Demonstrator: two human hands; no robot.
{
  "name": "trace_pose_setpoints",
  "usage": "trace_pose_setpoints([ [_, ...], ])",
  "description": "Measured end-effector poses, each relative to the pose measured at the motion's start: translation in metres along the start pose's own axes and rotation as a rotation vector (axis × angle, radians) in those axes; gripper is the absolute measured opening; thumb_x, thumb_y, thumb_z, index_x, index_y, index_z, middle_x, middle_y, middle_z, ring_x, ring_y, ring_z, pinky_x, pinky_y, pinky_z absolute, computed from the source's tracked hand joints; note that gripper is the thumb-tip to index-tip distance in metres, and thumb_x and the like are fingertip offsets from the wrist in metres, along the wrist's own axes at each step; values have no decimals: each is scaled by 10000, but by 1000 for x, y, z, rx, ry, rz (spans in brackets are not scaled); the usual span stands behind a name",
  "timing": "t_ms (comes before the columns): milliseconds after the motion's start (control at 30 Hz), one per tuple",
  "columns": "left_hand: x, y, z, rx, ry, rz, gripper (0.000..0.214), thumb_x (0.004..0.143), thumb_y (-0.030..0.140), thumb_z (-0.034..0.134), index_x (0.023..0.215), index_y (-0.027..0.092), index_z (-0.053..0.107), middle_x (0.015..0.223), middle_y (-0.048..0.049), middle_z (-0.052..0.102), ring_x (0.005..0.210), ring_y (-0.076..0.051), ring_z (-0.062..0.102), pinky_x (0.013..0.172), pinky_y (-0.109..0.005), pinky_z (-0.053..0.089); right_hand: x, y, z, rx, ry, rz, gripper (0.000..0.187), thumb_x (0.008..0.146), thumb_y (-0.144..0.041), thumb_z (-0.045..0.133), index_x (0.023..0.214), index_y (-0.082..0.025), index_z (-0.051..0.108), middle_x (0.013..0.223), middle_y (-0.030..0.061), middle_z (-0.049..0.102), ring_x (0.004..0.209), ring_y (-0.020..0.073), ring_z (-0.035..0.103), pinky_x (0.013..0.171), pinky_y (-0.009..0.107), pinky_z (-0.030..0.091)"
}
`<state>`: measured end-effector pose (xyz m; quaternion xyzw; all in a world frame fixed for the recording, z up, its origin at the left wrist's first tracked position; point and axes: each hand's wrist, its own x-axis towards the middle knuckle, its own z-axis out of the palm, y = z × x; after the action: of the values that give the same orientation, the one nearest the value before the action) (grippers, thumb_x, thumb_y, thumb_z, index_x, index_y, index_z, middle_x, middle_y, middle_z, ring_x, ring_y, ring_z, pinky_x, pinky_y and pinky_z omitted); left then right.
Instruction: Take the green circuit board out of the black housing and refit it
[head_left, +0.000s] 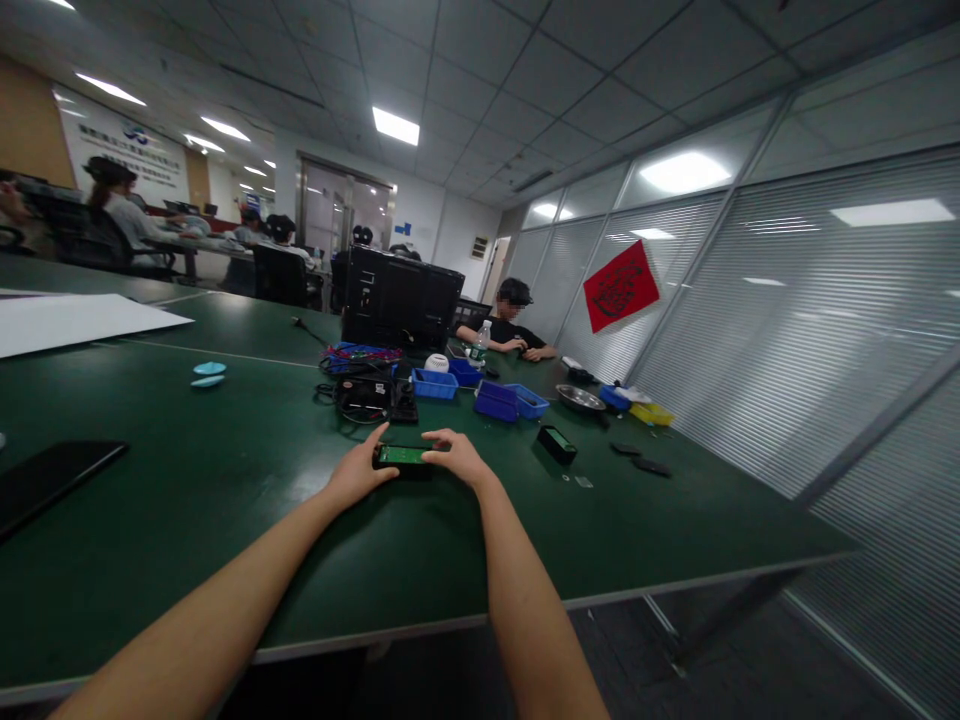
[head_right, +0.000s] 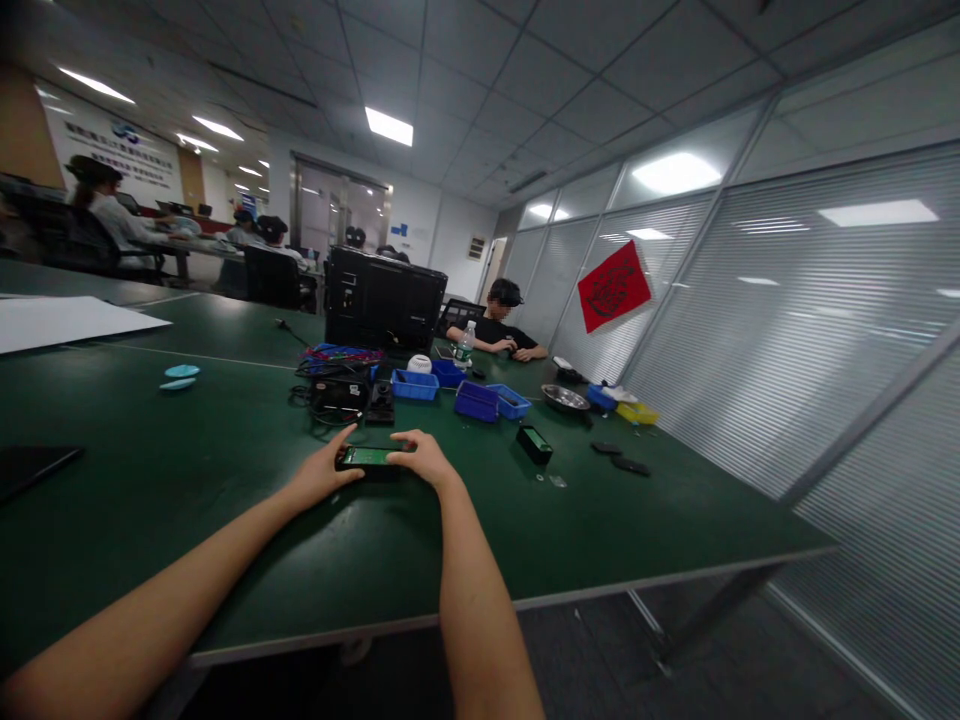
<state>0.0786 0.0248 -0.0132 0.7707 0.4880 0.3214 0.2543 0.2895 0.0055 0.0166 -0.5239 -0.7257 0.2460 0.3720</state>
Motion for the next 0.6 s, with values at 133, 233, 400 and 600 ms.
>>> trace_pose_setpoints([
  [133, 2, -4, 2, 9, 28, 25, 841, 624, 348, 632, 1350, 223, 227, 1151, -69, 539, 1023, -218, 535, 888, -308, 393, 1, 0, 6, -32, -100, -15, 454, 616, -335, 692, 1049, -223, 616, 982, 23, 595, 844, 156, 525, 771, 290, 409],
  [233, 5, -7, 3, 52, 102, -2, 770, 645, 324, 604, 1331, 208, 275, 1089, -71, 543, 948, -202, 553, 857, -303, 407, 2, 2, 13, -109, -93, 5, 465, 600, -330, 698, 1040, -207, 613, 966, 31, 600, 834, 162, 532, 751, 285, 409],
  [400, 6, -9, 2, 86, 116, -45, 663, 690, 305, 534, 1304, 184, 316, 879, -21, 573, 764, -155, 560, 749, -268, 435, 4, 6, 15, -354, 119, 205, 402, 600, -413, 676, 929, -192, 607, 923, 44, 588, 796, 167, 534, 682, 264, 390],
  [600, 4, -9, 2, 53, 85, -16, 609, 706, 321, 494, 1282, 190, 344, 902, -15, 611, 748, -150, 573, 703, -257, 441, 4, 2, 10, -437, 178, 410, 496, 751, -649, 371, 797, -197, 572, 773, 51, 615, 712, 176, 552, 602, 257, 359],
])
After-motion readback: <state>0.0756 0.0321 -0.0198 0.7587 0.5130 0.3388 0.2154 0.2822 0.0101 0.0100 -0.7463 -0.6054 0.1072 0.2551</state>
